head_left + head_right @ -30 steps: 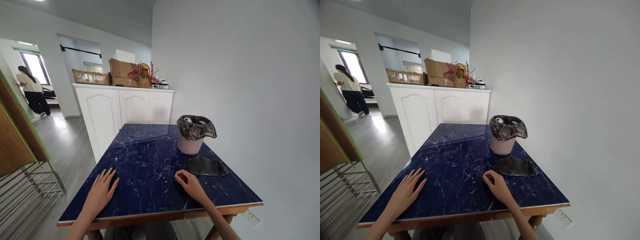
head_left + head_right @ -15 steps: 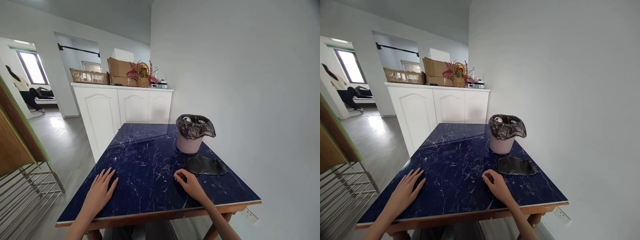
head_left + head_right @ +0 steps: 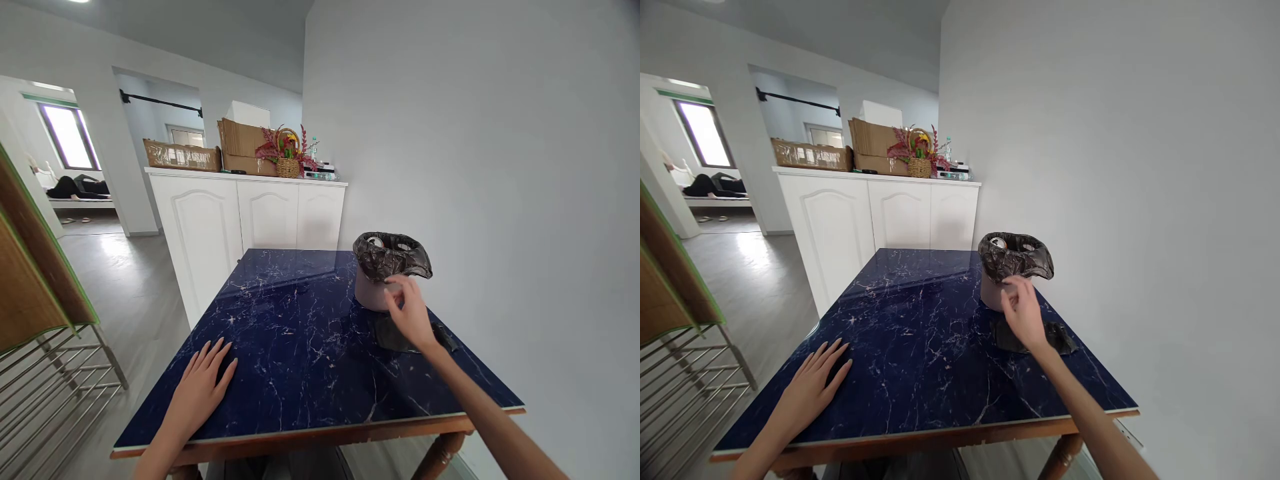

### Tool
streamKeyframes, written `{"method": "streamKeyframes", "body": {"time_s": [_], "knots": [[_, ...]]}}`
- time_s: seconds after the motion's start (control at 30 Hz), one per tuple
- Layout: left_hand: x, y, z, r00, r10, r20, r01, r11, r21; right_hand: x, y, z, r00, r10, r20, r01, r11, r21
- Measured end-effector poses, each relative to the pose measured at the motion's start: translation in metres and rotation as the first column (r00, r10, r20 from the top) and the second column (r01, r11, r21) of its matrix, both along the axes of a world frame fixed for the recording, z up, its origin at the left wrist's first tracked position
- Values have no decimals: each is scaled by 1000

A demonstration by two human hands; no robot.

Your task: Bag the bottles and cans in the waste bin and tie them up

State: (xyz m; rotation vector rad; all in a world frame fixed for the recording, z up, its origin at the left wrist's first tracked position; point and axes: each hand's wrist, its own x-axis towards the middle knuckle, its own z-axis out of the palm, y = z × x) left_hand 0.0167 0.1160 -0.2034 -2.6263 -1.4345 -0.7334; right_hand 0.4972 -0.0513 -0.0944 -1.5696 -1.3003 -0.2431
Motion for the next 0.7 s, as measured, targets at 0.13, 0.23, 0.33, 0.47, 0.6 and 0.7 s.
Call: {"method": "streamKeyframes", "body": {"time_s": [0.13, 0.23, 0.33, 0.47, 0.6, 0.7], "knots": [[0, -1, 2, 1000, -5, 11, 5, 1000, -5, 38, 16, 42, 989, -132, 69, 131, 991, 31], [0, -1, 1, 1000, 0, 7, 0, 1000, -11, 57, 30, 57, 975, -188, 117, 192, 981, -24], [-1, -1, 1, 1000, 5, -13, -5, 1000, -30, 69, 43, 64, 968, -211, 136, 223, 972, -77], [-1, -1, 2, 1000, 4, -27, -5, 999, -36, 74, 56, 67, 964, -236, 122, 248, 963, -101], [-1, -1, 1, 1000, 4, -18, -5, 1000, -20, 61, 55, 69, 976, -185, 117, 195, 977, -89], [-2, -1, 0, 1000, 1, 5, -1, 1000, -6, 39, 46, 72, 990, -82, 116, 92, 992, -91]]}}
